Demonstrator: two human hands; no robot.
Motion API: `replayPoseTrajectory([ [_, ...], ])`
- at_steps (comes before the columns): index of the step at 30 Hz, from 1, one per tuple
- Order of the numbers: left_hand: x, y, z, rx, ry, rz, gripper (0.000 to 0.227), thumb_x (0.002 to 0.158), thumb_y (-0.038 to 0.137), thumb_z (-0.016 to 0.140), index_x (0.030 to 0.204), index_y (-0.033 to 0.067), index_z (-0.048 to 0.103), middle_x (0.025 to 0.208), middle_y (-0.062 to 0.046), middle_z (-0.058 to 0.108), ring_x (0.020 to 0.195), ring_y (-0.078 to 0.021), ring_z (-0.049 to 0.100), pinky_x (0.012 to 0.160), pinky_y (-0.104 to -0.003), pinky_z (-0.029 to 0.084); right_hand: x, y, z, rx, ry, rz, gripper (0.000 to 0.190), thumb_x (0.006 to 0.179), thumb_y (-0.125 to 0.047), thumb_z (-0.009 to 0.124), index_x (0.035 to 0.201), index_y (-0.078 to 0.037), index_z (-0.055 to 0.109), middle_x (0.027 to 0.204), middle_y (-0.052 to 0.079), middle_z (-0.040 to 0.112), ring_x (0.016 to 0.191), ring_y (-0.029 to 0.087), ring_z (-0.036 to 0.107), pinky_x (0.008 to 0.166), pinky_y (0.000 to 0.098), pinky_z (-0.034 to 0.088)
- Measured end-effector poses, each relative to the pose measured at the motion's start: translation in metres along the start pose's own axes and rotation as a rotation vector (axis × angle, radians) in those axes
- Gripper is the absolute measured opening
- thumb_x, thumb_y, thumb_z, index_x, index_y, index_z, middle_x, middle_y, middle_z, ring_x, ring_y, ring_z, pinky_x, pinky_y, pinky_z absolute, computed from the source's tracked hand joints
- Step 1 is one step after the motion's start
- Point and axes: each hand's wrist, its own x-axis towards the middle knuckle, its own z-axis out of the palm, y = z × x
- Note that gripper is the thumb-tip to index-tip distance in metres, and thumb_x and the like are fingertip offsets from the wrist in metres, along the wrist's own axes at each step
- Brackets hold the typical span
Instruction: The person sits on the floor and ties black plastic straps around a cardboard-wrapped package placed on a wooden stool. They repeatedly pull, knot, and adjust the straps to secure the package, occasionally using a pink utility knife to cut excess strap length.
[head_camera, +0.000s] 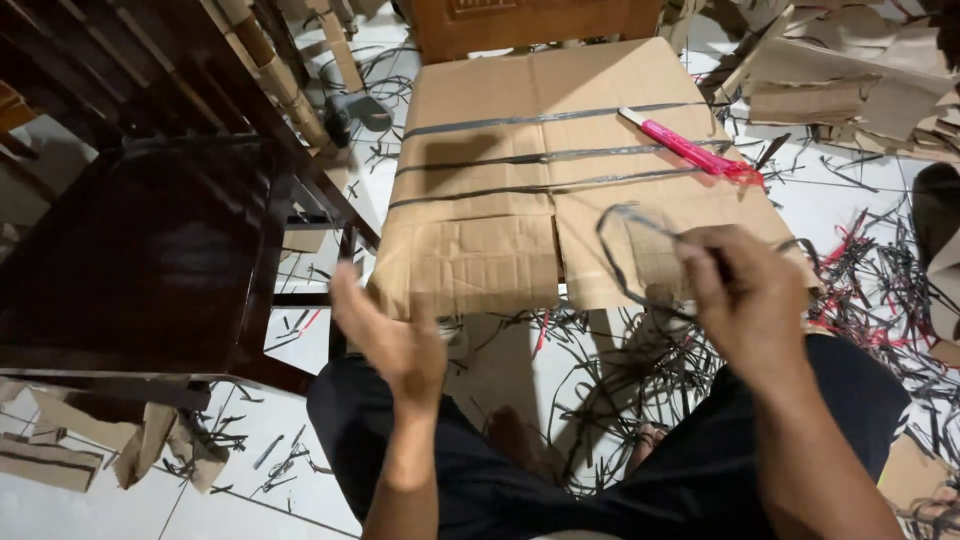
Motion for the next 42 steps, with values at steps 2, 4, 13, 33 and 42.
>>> replayPoseTrajectory([
  [2,-0.003,0.039,0.011,-0.166,-0.066,0.092,0.081,0.095,0.058,0.055,0.151,0.0013,0.039,0.149,-0.025,0.044,0.140,-0.0412,0.044,0.118,-0.055,0.034,0.003,-0.019,0.013,0.059,0.007,-0.044,0.006,0.102,-0.011,0.069,0.104,-0.007,0.074,0.087,0.010,0.074,0.074,0.028,0.066,0.064,0.0382,0.050],
  [4,-0.007,0.060,0.011,-0.327,-0.125,0.183,0.074,0.094,0.046,0.069,0.148,0.0010,0.047,0.137,-0.025,0.053,0.129,-0.0423,0.055,0.113,-0.051,0.040,0.003,-0.028,0.025,0.123,0.011,-0.092,0.005,0.097,-0.006,0.072,0.101,-0.007,0.075,0.087,0.016,0.076,0.083,0.041,0.073,0.072,0.0466,0.057],
  [13,0.030,0.043,-0.003,-0.609,-0.791,-0.009,0.031,0.099,0.009,0.062,0.071,-0.0028,0.060,0.041,-0.012,0.049,0.033,-0.0130,0.039,0.027,-0.023,0.028,-0.003,-0.009,0.029,0.052,-0.054,-0.125,0.005,0.100,-0.015,0.069,0.098,-0.013,0.073,0.089,0.009,0.077,0.082,0.038,0.073,0.072,0.0452,0.058],
  [33,0.071,-0.055,0.005,-0.560,-0.656,-0.418,0.033,0.107,0.020,0.051,0.079,0.0030,0.054,0.165,-0.027,0.026,0.146,-0.0553,0.032,0.116,-0.069,0.030,-0.027,0.069,0.134,-0.238,0.139,-0.378,0.008,0.099,-0.030,0.059,0.098,-0.025,0.066,0.134,-0.008,0.068,0.057,0.027,0.070,0.056,0.0346,0.057],
  [42,0.000,0.011,0.014,-0.449,-0.521,-0.374,0.038,0.105,0.036,0.054,0.084,0.0047,0.061,0.167,-0.010,0.030,0.152,-0.0403,0.029,0.120,-0.058,0.023,-0.017,0.134,0.100,-0.320,0.251,-0.390,0.011,0.105,-0.027,0.053,0.102,-0.023,0.064,0.129,-0.004,0.072,0.074,0.025,0.073,0.065,0.0321,0.056],
])
